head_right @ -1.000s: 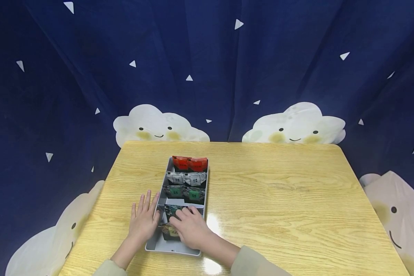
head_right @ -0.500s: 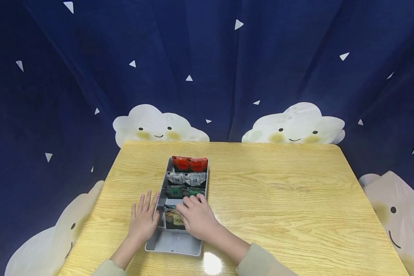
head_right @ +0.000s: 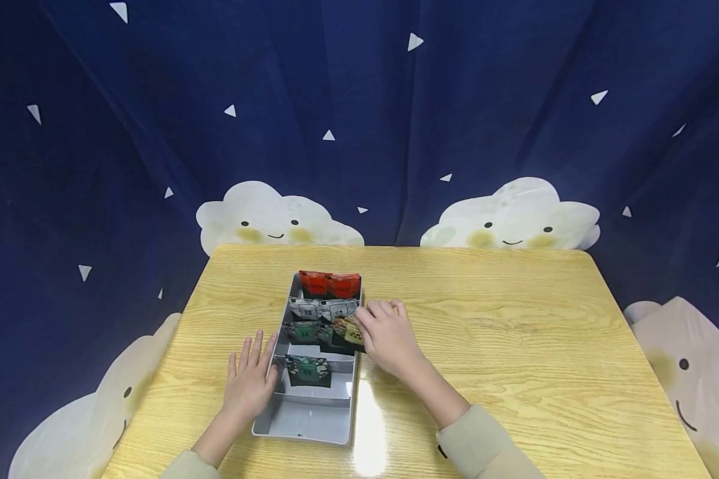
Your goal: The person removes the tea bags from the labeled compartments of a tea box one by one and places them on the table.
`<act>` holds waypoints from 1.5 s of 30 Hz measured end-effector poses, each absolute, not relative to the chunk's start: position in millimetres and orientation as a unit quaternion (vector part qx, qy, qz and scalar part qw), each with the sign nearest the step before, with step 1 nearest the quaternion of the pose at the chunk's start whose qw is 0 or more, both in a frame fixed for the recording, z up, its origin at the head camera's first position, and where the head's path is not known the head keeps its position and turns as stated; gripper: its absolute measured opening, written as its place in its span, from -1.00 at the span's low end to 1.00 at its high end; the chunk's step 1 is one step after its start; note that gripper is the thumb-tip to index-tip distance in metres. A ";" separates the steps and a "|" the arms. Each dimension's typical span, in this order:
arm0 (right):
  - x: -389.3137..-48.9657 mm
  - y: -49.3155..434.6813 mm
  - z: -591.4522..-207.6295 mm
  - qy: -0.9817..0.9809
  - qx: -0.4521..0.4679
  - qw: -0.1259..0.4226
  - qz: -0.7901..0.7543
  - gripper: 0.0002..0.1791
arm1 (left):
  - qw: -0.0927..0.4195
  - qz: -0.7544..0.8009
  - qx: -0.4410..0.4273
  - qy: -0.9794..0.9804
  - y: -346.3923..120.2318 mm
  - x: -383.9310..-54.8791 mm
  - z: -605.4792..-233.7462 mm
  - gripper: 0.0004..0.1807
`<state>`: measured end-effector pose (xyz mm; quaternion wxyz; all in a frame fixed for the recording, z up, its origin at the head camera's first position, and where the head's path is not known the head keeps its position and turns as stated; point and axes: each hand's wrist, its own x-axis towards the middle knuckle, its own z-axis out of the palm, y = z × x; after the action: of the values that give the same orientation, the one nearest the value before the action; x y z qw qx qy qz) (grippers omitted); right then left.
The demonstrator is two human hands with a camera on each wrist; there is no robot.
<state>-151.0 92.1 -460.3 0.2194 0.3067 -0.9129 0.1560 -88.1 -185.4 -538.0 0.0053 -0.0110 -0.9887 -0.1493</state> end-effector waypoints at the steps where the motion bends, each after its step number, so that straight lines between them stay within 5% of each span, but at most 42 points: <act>1: -154.0 96.0 -461.3 -0.915 0.302 0.222 0.152 -0.89 | 0.006 -0.149 -0.011 -0.989 -185.4 -88.1 -538.4 -0.37; 13: -183.7 129.9 -478.7 -0.938 0.256 0.201 0.117 -0.87 | 0.000 -0.153 -0.011 -0.988 -185.5 -88.3 -540.4 -0.37; 26: -217.1 132.9 -523.7 -0.967 0.230 0.076 0.083 -0.89 | 0.000 -0.149 -0.012 -0.989 -185.8 -89.8 -538.3 -0.37; 37: -232.3 128.7 -570.3 -0.971 0.183 0.123 0.097 -0.88 | -0.004 -0.154 -0.009 -0.988 -185.8 -90.4 -537.2 -0.37; 45: -232.2 126.1 -579.7 -0.984 0.170 0.047 0.038 -0.75 | -0.007 -0.149 -0.007 -0.989 -186.2 -89.3 -537.9 -0.37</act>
<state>-232.2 126.1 -579.7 0.0466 0.1699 -0.9836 0.0384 -89.3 -186.2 -537.9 -0.0071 -0.0066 -0.9888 -0.1489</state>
